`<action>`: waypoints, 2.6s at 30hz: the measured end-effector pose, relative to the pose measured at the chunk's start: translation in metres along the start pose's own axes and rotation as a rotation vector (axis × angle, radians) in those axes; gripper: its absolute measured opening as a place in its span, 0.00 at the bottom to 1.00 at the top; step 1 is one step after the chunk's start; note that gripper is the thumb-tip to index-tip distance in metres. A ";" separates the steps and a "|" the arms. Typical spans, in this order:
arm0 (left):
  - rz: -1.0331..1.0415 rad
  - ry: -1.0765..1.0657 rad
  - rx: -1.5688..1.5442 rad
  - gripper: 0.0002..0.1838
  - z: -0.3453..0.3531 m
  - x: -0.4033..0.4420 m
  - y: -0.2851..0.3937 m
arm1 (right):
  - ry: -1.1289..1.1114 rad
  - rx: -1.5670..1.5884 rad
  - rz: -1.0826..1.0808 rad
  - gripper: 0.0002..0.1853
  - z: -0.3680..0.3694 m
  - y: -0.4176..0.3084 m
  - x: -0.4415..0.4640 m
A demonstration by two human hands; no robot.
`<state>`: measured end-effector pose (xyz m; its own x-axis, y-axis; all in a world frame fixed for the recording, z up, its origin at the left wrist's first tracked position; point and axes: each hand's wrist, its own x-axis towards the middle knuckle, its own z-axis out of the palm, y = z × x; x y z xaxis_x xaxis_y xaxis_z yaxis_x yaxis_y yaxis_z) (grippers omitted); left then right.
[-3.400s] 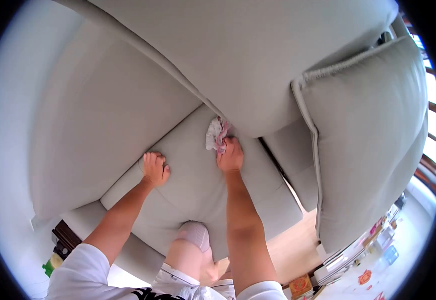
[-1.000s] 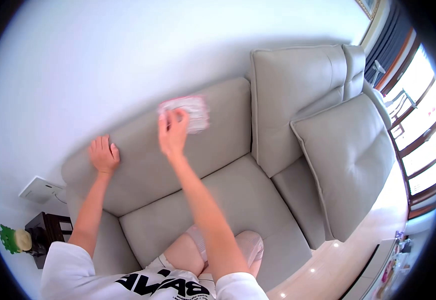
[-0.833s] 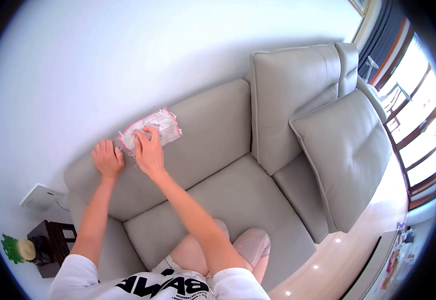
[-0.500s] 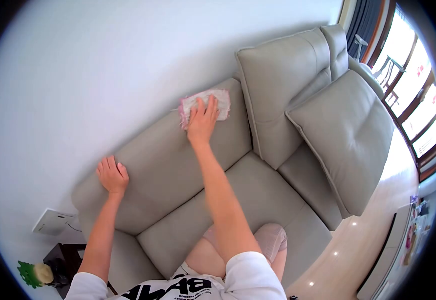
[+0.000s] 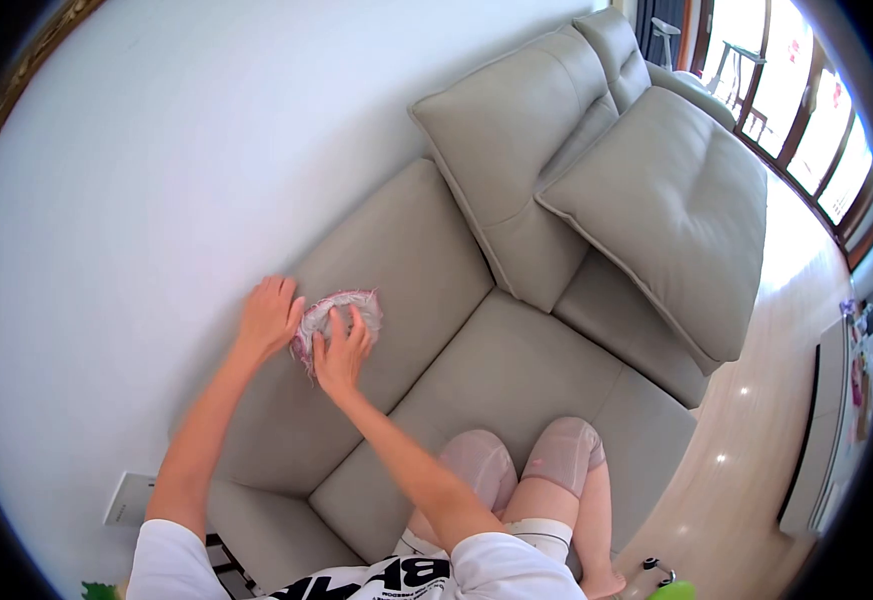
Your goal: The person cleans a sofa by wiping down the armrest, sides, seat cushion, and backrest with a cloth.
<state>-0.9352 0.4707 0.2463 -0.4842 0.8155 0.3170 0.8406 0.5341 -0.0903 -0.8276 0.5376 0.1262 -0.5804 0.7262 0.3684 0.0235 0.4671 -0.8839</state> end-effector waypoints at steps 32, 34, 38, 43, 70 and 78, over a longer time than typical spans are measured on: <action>-0.042 0.170 -0.160 0.26 0.038 0.041 0.013 | 0.207 -0.013 0.531 0.45 0.030 0.098 0.163; -0.062 0.167 -0.156 0.26 0.039 0.042 0.015 | 0.318 -0.102 0.561 0.44 0.020 0.136 0.205; -0.071 0.180 -0.141 0.26 0.045 0.042 0.013 | 0.372 -0.109 0.543 0.44 0.000 0.178 0.228; -0.089 0.150 -0.070 0.26 0.038 0.043 0.019 | 0.182 -0.098 0.479 0.44 0.020 0.149 0.152; -0.095 0.179 -0.049 0.25 0.041 0.041 0.021 | 0.286 -0.148 0.462 0.36 0.036 0.211 0.099; -0.047 0.210 -0.015 0.25 0.045 0.042 0.021 | -0.079 0.273 0.649 0.57 0.037 0.077 0.027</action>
<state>-0.9492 0.5261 0.2153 -0.4632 0.7247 0.5101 0.8224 0.5660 -0.0573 -0.8718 0.5747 0.0570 -0.5760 0.7716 -0.2700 0.1857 -0.1982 -0.9624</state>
